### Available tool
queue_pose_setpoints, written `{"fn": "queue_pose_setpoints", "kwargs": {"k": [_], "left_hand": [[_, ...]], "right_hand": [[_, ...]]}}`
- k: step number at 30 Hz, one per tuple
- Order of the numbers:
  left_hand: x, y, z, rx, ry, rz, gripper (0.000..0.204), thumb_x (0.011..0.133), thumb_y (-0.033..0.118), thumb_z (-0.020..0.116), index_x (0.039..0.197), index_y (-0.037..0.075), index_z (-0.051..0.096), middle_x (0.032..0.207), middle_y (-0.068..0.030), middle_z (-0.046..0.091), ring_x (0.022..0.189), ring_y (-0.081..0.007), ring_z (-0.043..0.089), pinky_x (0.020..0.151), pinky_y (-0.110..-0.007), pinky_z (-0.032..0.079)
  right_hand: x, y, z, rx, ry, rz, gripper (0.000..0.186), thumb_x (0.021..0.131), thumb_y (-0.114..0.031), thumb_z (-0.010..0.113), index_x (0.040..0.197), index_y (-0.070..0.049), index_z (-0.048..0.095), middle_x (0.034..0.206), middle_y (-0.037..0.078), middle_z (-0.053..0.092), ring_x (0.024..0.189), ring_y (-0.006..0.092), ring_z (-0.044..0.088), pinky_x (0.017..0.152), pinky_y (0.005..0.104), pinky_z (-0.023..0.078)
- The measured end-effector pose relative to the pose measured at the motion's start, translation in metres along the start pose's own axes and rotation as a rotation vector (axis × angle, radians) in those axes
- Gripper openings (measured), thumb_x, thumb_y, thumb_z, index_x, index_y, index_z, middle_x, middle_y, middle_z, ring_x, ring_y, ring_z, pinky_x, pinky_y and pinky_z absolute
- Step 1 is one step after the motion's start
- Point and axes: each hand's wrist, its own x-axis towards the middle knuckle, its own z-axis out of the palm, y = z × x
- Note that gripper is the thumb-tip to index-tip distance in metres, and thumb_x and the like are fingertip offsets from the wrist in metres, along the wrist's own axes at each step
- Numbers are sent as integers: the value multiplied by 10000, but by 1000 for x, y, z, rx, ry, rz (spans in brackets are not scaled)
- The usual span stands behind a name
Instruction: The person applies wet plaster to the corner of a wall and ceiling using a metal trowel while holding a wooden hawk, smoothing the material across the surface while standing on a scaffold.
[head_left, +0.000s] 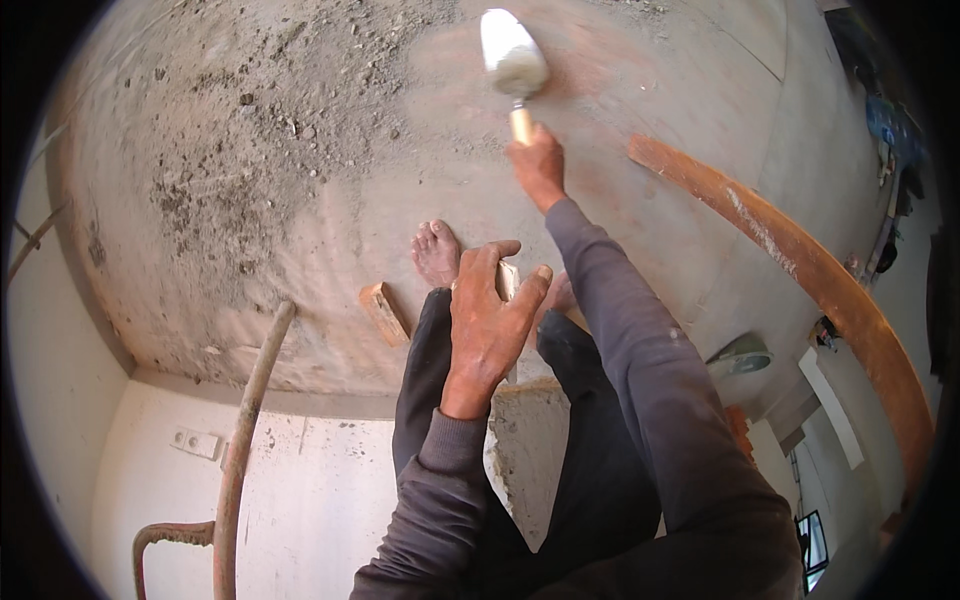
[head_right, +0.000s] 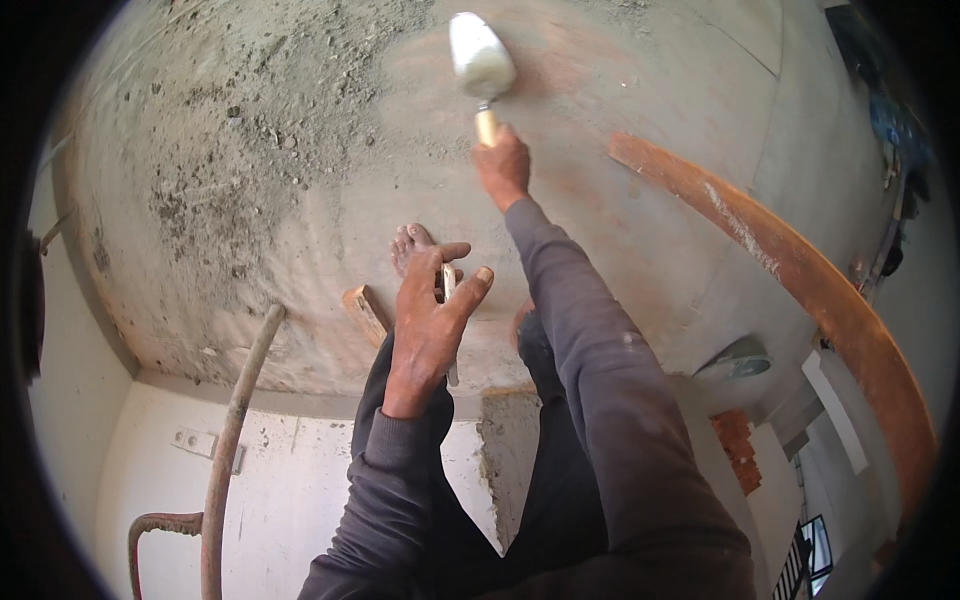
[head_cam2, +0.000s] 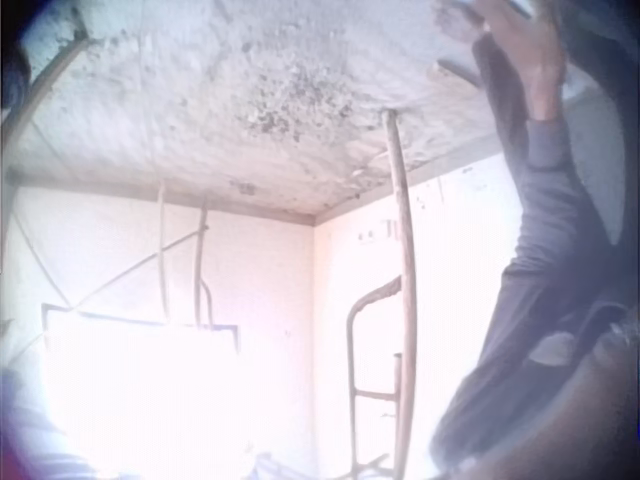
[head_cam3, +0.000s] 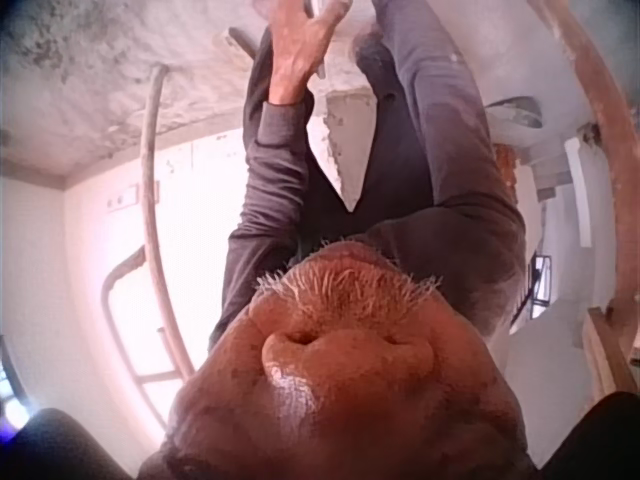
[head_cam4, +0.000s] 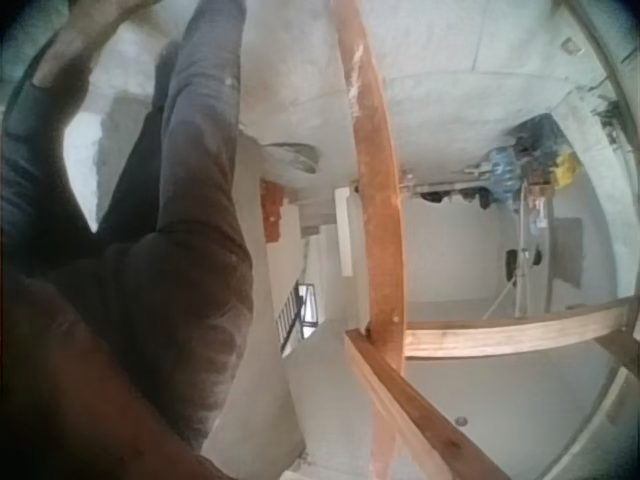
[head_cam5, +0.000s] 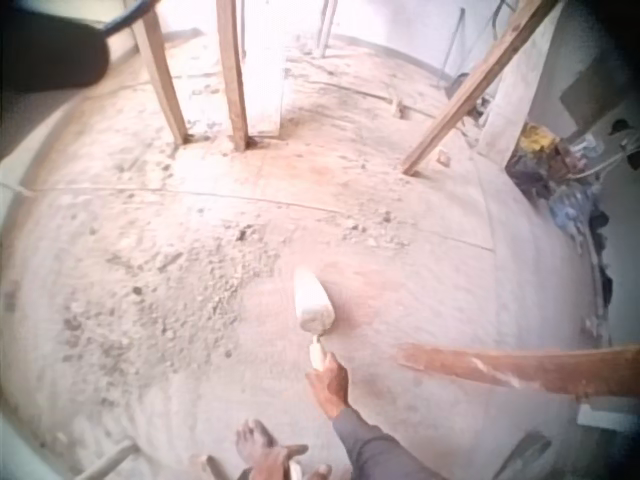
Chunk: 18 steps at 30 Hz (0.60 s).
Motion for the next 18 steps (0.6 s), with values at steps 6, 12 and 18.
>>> {"fn": "queue_pose_setpoints", "kwargs": {"k": [6, 12, 18], "left_hand": [[-1, 2, 0, -44, 50, 20, 445, 818, 304, 655, 1122, -14, 592, 980, -126, 562, 874, -213, 539, 799, -349, 450], [0, 0, 1, -62, 49, 17, 449, 807, 307, 665, 1109, -16, 585, 1031, -155, 545, 908, -274, 555, 817, -383, 448], [-3, -1, 2, -58, 38, 10, 451, 805, 306, 669, 1110, -16, 590, 1012, -146, 550, 880, -256, 546, 807, -367, 442]], "right_hand": [[41, 8, 19, 35, 69, 89, 282, 753, -171, 642, 945, 26, 580, 879, 256, 661, 852, 412, 656, 768, 474, 517], [22, -49, 42, -240, -167, -394, 251, 740, -170, 623, 903, 4, 545, 809, 248, 648, 780, 428, 638, 705, 487, 519], [-54, 12, 31, 27, 40, -71, 213, 727, -160, 605, 866, -20, 525, 764, 243, 610, 742, 456, 586, 649, 518, 448]]}}
